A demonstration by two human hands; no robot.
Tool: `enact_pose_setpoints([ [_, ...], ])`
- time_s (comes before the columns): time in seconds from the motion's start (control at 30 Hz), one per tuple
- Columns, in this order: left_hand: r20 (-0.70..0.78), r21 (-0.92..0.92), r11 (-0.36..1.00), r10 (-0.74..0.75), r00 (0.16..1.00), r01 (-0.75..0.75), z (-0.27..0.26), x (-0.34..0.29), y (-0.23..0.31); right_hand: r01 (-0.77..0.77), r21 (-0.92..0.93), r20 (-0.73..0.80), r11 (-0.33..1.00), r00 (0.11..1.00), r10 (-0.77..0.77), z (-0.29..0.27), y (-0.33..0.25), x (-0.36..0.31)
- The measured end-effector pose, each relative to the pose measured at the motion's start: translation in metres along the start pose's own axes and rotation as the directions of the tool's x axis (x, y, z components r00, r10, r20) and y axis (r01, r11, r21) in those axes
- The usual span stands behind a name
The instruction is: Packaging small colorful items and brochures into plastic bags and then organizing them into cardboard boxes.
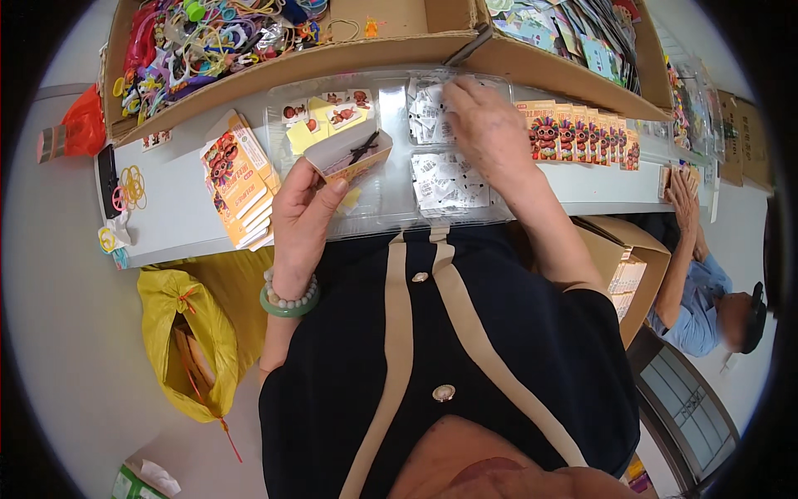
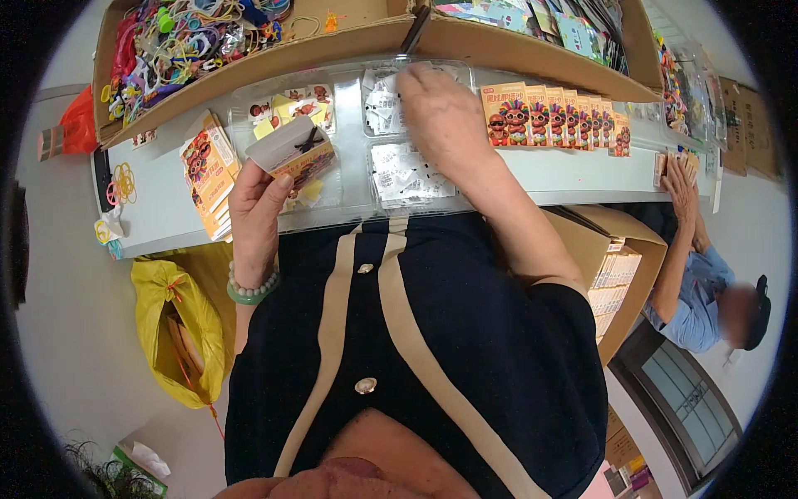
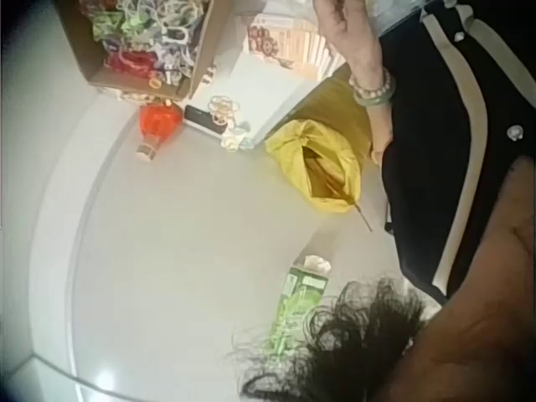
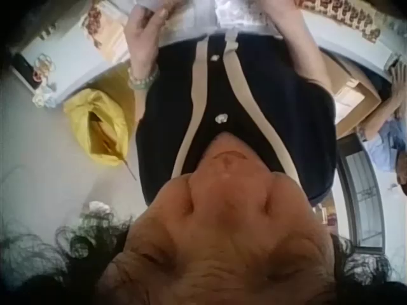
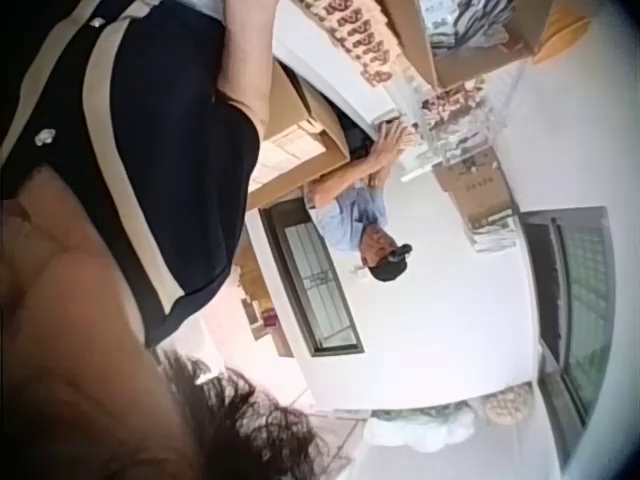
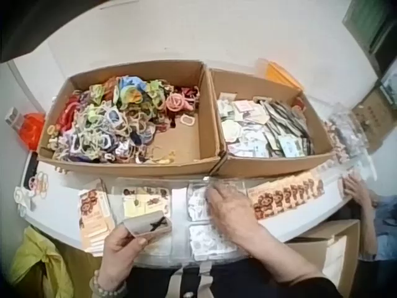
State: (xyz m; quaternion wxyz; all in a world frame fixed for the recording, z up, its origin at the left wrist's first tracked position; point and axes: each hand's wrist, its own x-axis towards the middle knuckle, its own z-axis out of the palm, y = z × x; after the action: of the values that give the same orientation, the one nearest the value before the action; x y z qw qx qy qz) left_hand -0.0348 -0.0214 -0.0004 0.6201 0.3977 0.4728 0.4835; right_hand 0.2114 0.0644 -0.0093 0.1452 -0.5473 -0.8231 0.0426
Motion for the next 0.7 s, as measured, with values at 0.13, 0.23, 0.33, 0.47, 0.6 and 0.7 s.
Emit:
enact_pose_setpoints([
  [0.13,0.008,-0.013,1.000,-0.001,1.000,0.001,0.000,-0.003,0.002,0.053,-0.059,0.111,0.997,0.993,-0.046,0.016,0.007,0.008],
  [0.23,-0.036,0.035,0.999,-0.021,0.999,0.022,-0.002,-0.005,0.008,-0.027,-0.065,0.162,0.998,0.986,0.037,0.007,0.007,0.011],
  [0.33,-0.060,0.014,0.999,-0.029,0.998,0.030,-0.003,-0.007,0.008,-0.057,0.005,0.133,0.998,0.989,0.056,0.007,0.007,0.013],
  [0.47,-0.003,0.033,0.999,-0.032,0.999,0.032,-0.003,-0.009,-0.003,0.052,0.050,-0.013,0.997,0.999,-0.051,0.020,0.004,0.011],
  [0.6,0.021,0.062,0.997,-0.051,0.998,0.049,0.002,-0.010,-0.002,-0.042,0.023,0.082,0.999,0.996,0.040,0.023,0.007,0.016],
  [0.7,-0.001,0.030,0.998,-0.046,0.999,0.046,0.005,-0.010,0.003,-0.055,0.076,-0.030,0.996,0.998,0.058,0.017,0.006,0.013],
])
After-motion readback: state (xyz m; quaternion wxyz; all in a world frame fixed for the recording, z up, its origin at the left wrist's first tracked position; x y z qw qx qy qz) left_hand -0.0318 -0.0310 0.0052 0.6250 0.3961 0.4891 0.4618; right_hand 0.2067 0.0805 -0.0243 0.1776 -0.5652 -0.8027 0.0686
